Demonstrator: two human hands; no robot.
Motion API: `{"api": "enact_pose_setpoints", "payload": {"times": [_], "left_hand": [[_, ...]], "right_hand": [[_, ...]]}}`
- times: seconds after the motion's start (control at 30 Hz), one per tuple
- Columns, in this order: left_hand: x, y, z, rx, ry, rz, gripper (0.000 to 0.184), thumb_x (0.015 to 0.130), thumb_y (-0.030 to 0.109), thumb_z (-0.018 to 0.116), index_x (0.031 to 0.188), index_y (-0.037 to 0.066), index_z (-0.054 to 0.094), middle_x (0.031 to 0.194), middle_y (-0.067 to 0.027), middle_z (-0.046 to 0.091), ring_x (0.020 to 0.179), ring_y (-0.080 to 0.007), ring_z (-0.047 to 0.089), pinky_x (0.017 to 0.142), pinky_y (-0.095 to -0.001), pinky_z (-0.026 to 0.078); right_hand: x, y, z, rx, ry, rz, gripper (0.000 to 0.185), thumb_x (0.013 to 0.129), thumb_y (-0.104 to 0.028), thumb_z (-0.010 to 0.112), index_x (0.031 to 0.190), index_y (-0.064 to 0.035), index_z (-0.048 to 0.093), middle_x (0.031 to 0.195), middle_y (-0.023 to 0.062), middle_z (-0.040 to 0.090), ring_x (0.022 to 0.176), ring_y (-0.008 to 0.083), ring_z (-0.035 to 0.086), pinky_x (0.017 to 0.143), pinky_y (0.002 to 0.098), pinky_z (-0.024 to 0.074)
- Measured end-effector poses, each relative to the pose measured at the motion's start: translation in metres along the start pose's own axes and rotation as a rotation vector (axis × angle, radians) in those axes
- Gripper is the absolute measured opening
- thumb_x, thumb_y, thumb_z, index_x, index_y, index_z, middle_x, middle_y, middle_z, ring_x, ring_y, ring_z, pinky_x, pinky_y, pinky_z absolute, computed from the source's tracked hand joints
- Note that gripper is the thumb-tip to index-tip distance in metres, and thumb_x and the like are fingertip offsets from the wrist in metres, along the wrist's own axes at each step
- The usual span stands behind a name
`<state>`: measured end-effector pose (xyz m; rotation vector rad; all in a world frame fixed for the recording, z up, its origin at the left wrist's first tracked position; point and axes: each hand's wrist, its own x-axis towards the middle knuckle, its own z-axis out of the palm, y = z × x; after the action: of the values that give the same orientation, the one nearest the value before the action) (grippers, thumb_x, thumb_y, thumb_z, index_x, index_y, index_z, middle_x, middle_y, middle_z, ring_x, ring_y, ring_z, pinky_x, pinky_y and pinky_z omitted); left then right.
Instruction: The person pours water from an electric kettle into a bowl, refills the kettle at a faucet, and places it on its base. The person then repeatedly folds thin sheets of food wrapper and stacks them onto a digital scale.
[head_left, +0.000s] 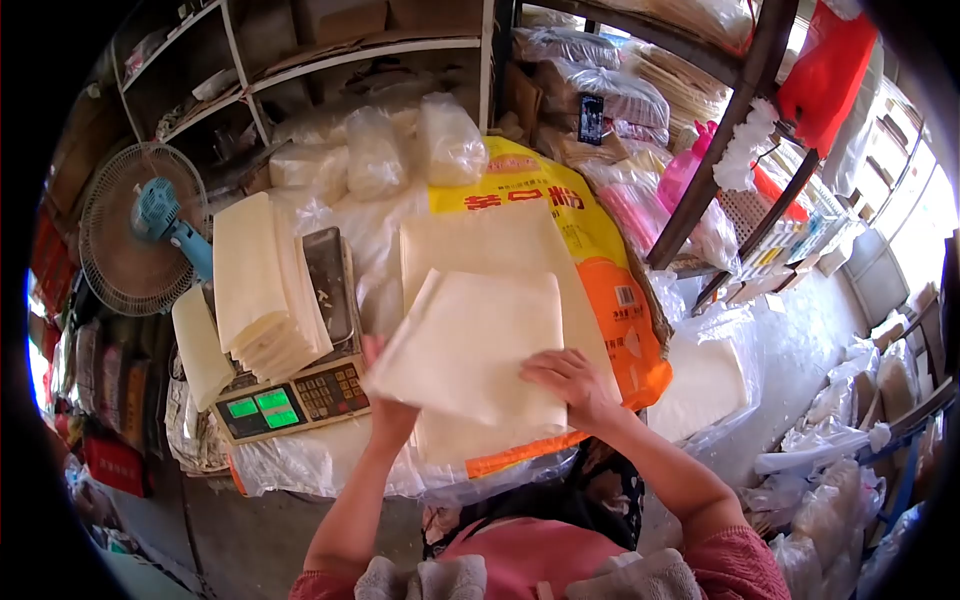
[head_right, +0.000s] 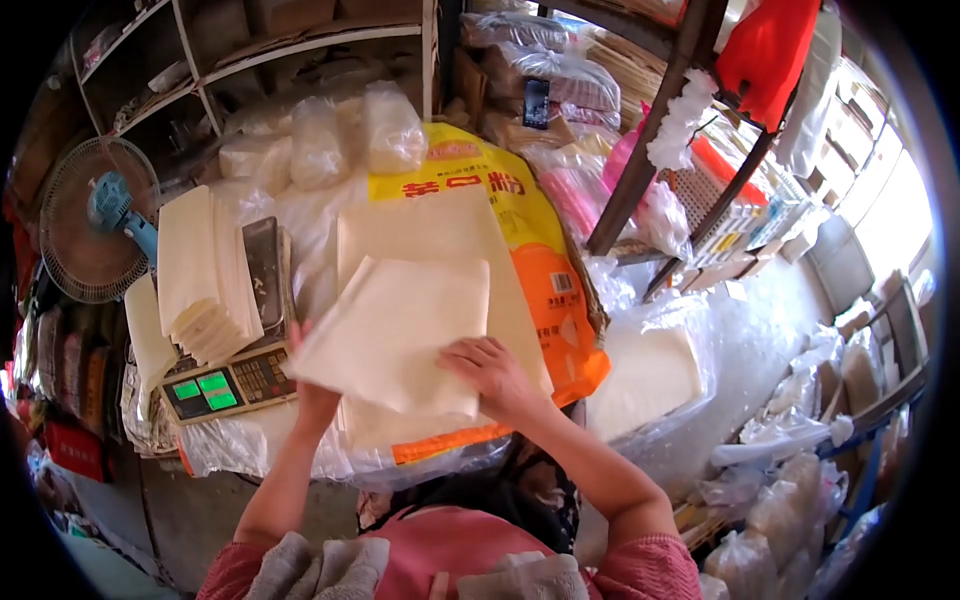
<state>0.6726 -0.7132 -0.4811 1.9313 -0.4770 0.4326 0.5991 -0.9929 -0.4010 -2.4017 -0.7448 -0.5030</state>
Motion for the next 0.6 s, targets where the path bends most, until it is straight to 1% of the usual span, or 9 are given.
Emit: {"api": "enact_pose_setpoints", "payload": {"times": [0.03, 0.1, 0.17, 0.23, 0.27, 0.37, 0.43, 0.53, 0.6], "left_hand": [[-0.011, -0.022, 0.004, -0.058, -0.028, -0.005, 0.066, 0.077, 0.008, 0.068, 0.136, 0.003, 0.038, 0.135, -0.0190, 0.042, 0.131, -0.0275, 0.034, 0.109, -0.0363, 0.026], [-0.007, -0.025, -0.013, 0.180, -0.387, 0.407, 0.033, 0.077, 0.012, 0.069, 0.108, 0.003, 0.063, 0.105, -0.0151, 0.063, 0.111, -0.0235, 0.054, 0.097, -0.0318, 0.041], [-0.016, -0.034, -0.003, 0.256, -0.382, 0.215, 0.022, 0.075, 0.013, 0.070, 0.094, 0.004, 0.067, 0.086, -0.0103, 0.065, 0.091, -0.0214, 0.061, 0.083, -0.0319, 0.047], [-0.012, -0.016, 0.003, 0.175, -0.301, -0.384, 0.024, 0.071, 0.015, 0.072, 0.093, 0.007, 0.067, 0.068, -0.0037, 0.065, 0.059, -0.0210, 0.062, 0.059, -0.0343, 0.051], [-0.007, -0.018, 0.010, -0.001, -0.292, -0.551, 0.042, 0.070, 0.020, 0.075, 0.107, 0.004, 0.062, 0.090, -0.0102, 0.066, 0.081, -0.0263, 0.062, 0.073, -0.0358, 0.050], [-0.001, -0.003, 0.033, 0.441, -0.079, -0.161, 0.065, 0.070, 0.033, 0.075, 0.124, 0.004, 0.051, 0.121, -0.0175, 0.053, 0.114, -0.0313, 0.048, 0.093, -0.0405, 0.041], [-0.002, -0.013, 0.043, 0.519, -0.275, 0.033, 0.073, 0.072, 0.041, 0.072, 0.130, 0.006, 0.045, 0.133, -0.0191, 0.040, 0.126, -0.0345, 0.033, 0.101, -0.0436, 0.032], [-0.005, -0.005, 0.045, 0.659, -0.496, 0.121, 0.075, 0.074, 0.048, 0.067, 0.133, 0.008, 0.043, 0.140, -0.0200, 0.033, 0.133, -0.0358, 0.025, 0.106, -0.0468, 0.026], [0.002, 0.002, 0.044, 0.711, -0.574, 0.116, 0.073, 0.074, 0.046, 0.068, 0.133, 0.010, 0.043, 0.139, -0.0203, 0.034, 0.132, -0.0380, 0.028, 0.106, -0.0467, 0.026]], "right_hand": [[-0.023, 0.015, 0.016, 0.045, 0.000, 0.037, 0.035, 0.072, -0.002, 0.062, 0.106, -0.0052, 0.061, 0.105, 0.0082, 0.063, 0.096, 0.0269, 0.060, 0.087, 0.0384, 0.0454], [-0.048, 0.046, 0.034, 0.226, 0.041, 0.238, 0.028, 0.077, -0.010, 0.065, 0.104, -0.0047, 0.062, 0.098, 0.0075, 0.064, 0.088, 0.0216, 0.062, 0.080, 0.0334, 0.0479], [-0.070, 0.064, 0.048, 0.496, 0.109, 0.587, 0.026, 0.082, -0.022, 0.068, 0.101, -0.0042, 0.062, 0.091, 0.0063, 0.065, 0.080, 0.0143, 0.061, 0.071, 0.0275, 0.0489], [-0.070, 0.081, 0.048, 0.838, 0.061, 0.958, 0.024, 0.081, -0.023, 0.068, 0.096, -0.0041, 0.063, 0.079, 0.0109, 0.062, 0.078, 0.0148, 0.061, 0.067, 0.0284, 0.0471], [-0.064, 0.081, 0.050, 0.638, 0.002, 1.005, 0.025, 0.082, -0.024, 0.066, 0.095, -0.0036, 0.062, 0.078, 0.0116, 0.061, 0.076, 0.0161, 0.061, 0.066, 0.0303, 0.0463], [-0.038, 0.074, 0.044, 0.170, -0.099, 1.043, 0.028, 0.084, -0.028, 0.063, 0.095, -0.0025, 0.060, 0.072, 0.0134, 0.056, 0.069, 0.0204, 0.058, 0.062, 0.0355, 0.0436], [-0.024, 0.061, 0.041, 0.061, -0.102, 1.049, 0.032, 0.084, -0.030, 0.062, 0.098, -0.0021, 0.057, 0.068, 0.0145, 0.053, 0.064, 0.0241, 0.056, 0.059, 0.0385, 0.0411], [-0.011, 0.051, 0.033, 0.118, -0.084, 1.018, 0.050, 0.079, -0.029, 0.068, 0.119, -0.0038, 0.053, 0.100, 0.0157, 0.061, 0.090, 0.0274, 0.060, 0.077, 0.0393, 0.0462], [-0.004, 0.049, 0.035, -0.236, -0.035, 0.571, 0.060, 0.077, -0.030, 0.069, 0.128, -0.0059, 0.046, 0.122, 0.0172, 0.050, 0.111, 0.0289, 0.049, 0.090, 0.0425, 0.0402]]}}
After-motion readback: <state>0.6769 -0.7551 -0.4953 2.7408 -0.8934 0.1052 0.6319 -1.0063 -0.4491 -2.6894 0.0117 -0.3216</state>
